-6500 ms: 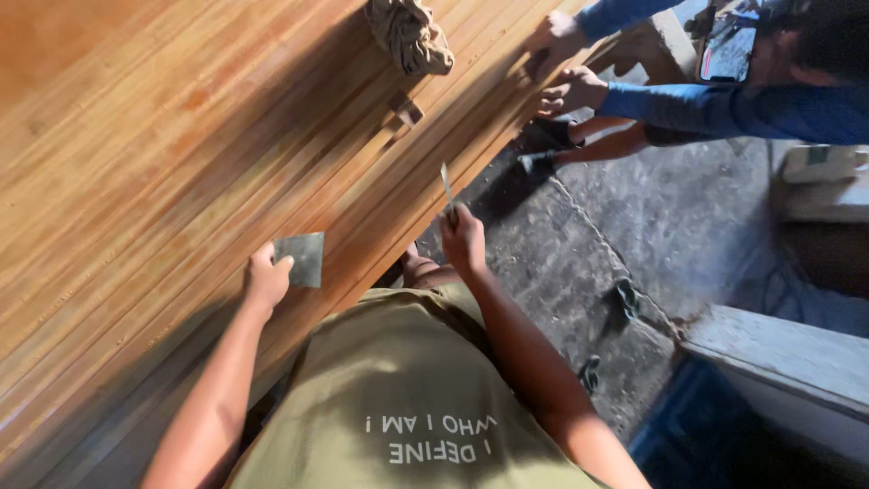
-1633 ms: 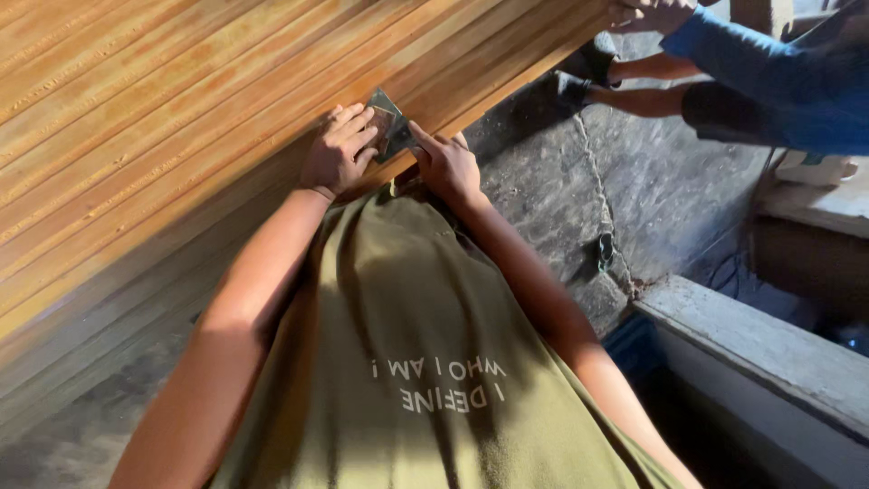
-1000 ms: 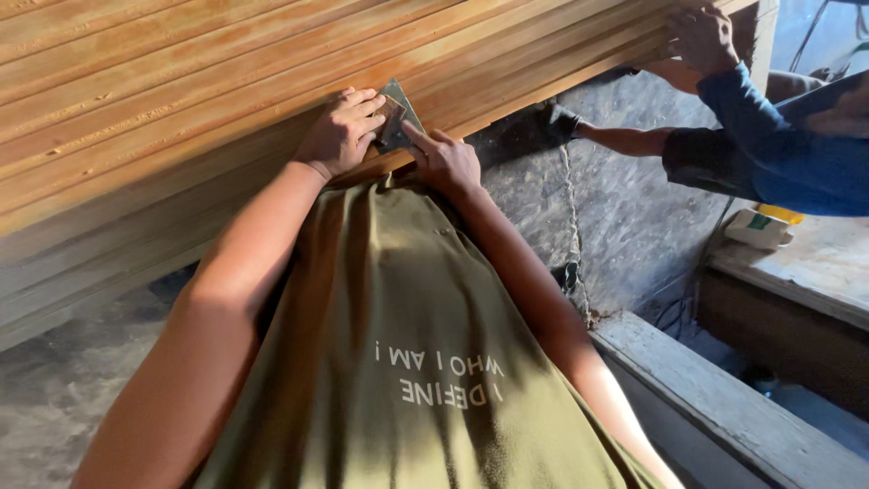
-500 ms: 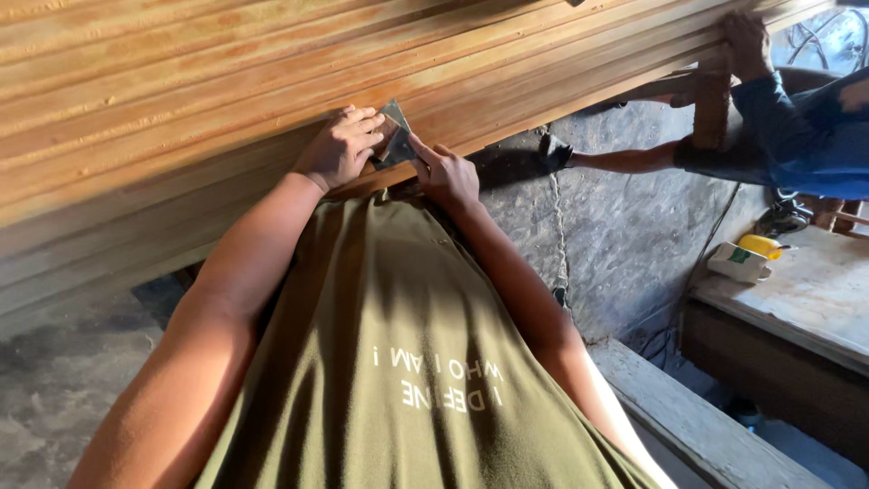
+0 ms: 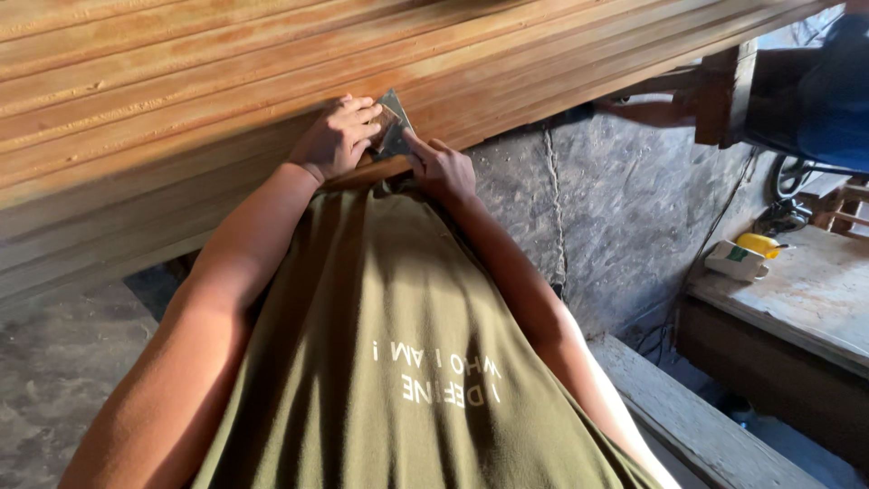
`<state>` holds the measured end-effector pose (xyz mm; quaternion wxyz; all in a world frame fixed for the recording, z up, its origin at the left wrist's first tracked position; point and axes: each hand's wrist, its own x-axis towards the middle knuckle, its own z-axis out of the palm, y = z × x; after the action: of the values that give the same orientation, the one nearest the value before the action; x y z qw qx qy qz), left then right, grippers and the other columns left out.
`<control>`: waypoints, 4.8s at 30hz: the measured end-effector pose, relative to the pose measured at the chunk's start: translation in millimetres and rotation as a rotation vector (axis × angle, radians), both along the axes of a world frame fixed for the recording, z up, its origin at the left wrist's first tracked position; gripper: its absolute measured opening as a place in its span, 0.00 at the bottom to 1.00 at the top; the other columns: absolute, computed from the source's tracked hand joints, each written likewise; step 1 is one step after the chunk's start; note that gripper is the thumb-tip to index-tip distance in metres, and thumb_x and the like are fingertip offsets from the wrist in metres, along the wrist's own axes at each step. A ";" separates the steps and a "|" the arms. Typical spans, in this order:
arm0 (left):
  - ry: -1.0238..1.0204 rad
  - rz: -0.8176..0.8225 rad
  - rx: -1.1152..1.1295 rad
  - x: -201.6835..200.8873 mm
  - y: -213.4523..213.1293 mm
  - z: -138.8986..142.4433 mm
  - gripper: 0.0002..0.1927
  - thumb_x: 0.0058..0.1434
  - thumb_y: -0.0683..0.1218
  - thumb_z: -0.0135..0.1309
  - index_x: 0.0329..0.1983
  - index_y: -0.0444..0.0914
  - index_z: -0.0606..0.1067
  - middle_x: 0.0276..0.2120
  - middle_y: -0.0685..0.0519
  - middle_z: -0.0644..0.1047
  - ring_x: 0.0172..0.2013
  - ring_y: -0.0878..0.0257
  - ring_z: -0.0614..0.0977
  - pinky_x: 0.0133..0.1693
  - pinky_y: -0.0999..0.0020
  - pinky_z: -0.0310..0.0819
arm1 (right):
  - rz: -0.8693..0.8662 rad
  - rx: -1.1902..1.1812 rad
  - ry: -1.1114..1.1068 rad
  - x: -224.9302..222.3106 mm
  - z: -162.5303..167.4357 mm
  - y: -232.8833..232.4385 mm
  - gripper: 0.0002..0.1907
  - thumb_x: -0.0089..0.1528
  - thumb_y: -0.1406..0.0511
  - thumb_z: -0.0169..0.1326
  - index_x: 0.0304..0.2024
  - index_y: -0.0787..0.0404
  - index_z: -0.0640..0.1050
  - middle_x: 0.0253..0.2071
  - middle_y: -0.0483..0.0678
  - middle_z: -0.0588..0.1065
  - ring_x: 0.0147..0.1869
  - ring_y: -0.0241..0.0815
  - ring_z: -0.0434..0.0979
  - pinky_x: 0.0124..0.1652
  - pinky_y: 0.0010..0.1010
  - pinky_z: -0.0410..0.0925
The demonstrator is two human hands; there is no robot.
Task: The person sands a large wooden tabletop using a sanding block and a putty knife, moving along the surface to smooth the wood. A second person also sands the same table from the opposite side.
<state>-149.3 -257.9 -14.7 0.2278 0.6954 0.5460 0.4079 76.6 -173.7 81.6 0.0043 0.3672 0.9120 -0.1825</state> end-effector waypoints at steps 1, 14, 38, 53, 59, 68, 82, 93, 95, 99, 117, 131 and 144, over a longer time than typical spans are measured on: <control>-0.005 -0.002 0.000 0.1 -0.2 0.1 0.14 0.60 0.39 0.60 0.49 0.36 0.82 0.61 0.45 0.78 0.66 0.49 0.73 0.68 0.48 0.62 | 0.022 0.008 -0.026 0.4 -0.1 -0.1 0.23 0.63 0.56 0.58 0.62 0.44 0.78 0.34 0.49 0.78 0.34 0.53 0.81 0.35 0.44 0.74; 0.004 -0.030 -0.023 0.7 2.5 -2.7 0.15 0.59 0.39 0.61 0.50 0.35 0.82 0.63 0.47 0.77 0.67 0.50 0.72 0.69 0.48 0.60 | -0.052 -0.040 -0.033 -0.3 1.7 0.6 0.23 0.64 0.56 0.57 0.62 0.44 0.77 0.39 0.48 0.80 0.38 0.53 0.82 0.38 0.43 0.74; -0.015 -0.020 -0.019 -0.1 3.7 4.8 0.15 0.57 0.40 0.61 0.48 0.35 0.82 0.60 0.45 0.77 0.65 0.49 0.72 0.68 0.47 0.62 | -0.103 -0.029 -0.075 1.2 6.2 -4.8 0.23 0.63 0.55 0.58 0.61 0.43 0.78 0.40 0.48 0.81 0.37 0.52 0.83 0.37 0.43 0.74; 0.114 -0.009 0.050 4.1 18.5 -0.9 0.15 0.57 0.41 0.61 0.49 0.39 0.80 0.60 0.46 0.77 0.65 0.50 0.74 0.67 0.49 0.64 | -0.123 -0.019 -0.014 -5.1 15.1 -3.3 0.25 0.62 0.55 0.57 0.62 0.44 0.77 0.36 0.50 0.79 0.34 0.56 0.81 0.34 0.48 0.73; 0.050 -0.006 0.023 3.2 5.9 -1.0 0.15 0.57 0.40 0.61 0.49 0.38 0.80 0.61 0.47 0.77 0.65 0.50 0.73 0.67 0.49 0.62 | -0.109 0.014 -0.022 -2.9 8.0 -6.4 0.24 0.63 0.56 0.56 0.63 0.43 0.76 0.36 0.50 0.79 0.34 0.56 0.81 0.34 0.47 0.74; 0.064 0.009 0.013 3.1 11.1 3.3 0.16 0.57 0.39 0.62 0.50 0.38 0.81 0.60 0.47 0.77 0.64 0.50 0.74 0.67 0.50 0.63 | -0.031 0.159 0.086 -0.7 5.0 -0.8 0.23 0.61 0.57 0.59 0.59 0.44 0.79 0.40 0.51 0.80 0.37 0.52 0.82 0.34 0.42 0.75; 0.004 0.031 0.033 2.7 10.3 0.7 0.14 0.57 0.38 0.60 0.48 0.36 0.81 0.59 0.45 0.78 0.63 0.48 0.75 0.67 0.49 0.64 | -0.077 0.120 0.019 -6.1 8.7 -5.5 0.25 0.60 0.56 0.59 0.60 0.41 0.78 0.41 0.53 0.79 0.37 0.55 0.81 0.37 0.42 0.74; -0.036 0.051 0.055 7.2 10.2 -2.9 0.17 0.56 0.38 0.58 0.49 0.37 0.83 0.57 0.44 0.78 0.62 0.48 0.74 0.66 0.46 0.62 | -0.059 0.170 -0.006 2.9 -0.7 2.4 0.26 0.55 0.54 0.60 0.58 0.37 0.79 0.43 0.56 0.80 0.38 0.56 0.82 0.34 0.45 0.75; -0.008 0.013 0.039 7.2 9.7 -3.7 0.15 0.59 0.38 0.58 0.50 0.36 0.81 0.60 0.43 0.77 0.64 0.46 0.74 0.68 0.47 0.63 | -0.125 0.041 -0.028 5.6 -4.6 1.8 0.24 0.61 0.55 0.58 0.61 0.40 0.77 0.43 0.52 0.81 0.38 0.56 0.82 0.36 0.47 0.74; -0.021 -0.021 0.008 5.0 9.7 -3.9 0.17 0.55 0.38 0.58 0.49 0.34 0.81 0.58 0.43 0.78 0.64 0.45 0.74 0.68 0.46 0.64 | -0.061 0.012 0.006 8.5 -8.0 -2.2 0.23 0.61 0.55 0.60 0.60 0.37 0.78 0.41 0.51 0.80 0.38 0.55 0.82 0.39 0.46 0.75; 0.025 -0.005 0.007 2.2 8.0 2.6 0.12 0.62 0.39 0.58 0.49 0.37 0.80 0.61 0.45 0.77 0.66 0.48 0.73 0.69 0.48 0.63 | -0.116 -0.036 -0.037 6.8 7.0 3.9 0.24 0.65 0.55 0.57 0.65 0.42 0.75 0.41 0.50 0.80 0.39 0.56 0.82 0.39 0.47 0.74; -0.028 -0.016 0.012 -0.5 6.9 11.3 0.16 0.59 0.38 0.59 0.51 0.37 0.80 0.61 0.45 0.77 0.65 0.48 0.73 0.68 0.48 0.64 | -0.086 -0.056 -0.023 -1.8 2.7 1.2 0.25 0.63 0.57 0.56 0.64 0.43 0.76 0.39 0.50 0.80 0.37 0.55 0.82 0.37 0.46 0.74; -0.003 -0.050 -0.029 0.6 10.4 1.5 0.20 0.53 0.38 0.61 0.51 0.37 0.81 0.61 0.45 0.76 0.64 0.45 0.72 0.67 0.45 0.62 | -0.138 -0.049 -0.033 4.4 -11.7 0.2 0.26 0.61 0.57 0.57 0.63 0.42 0.77 0.40 0.52 0.81 0.38 0.56 0.82 0.37 0.48 0.75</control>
<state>-148.7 -247.4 -13.2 0.2487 0.7048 0.5342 0.3951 80.9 -173.5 70.0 0.0159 0.4320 0.8796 -0.1988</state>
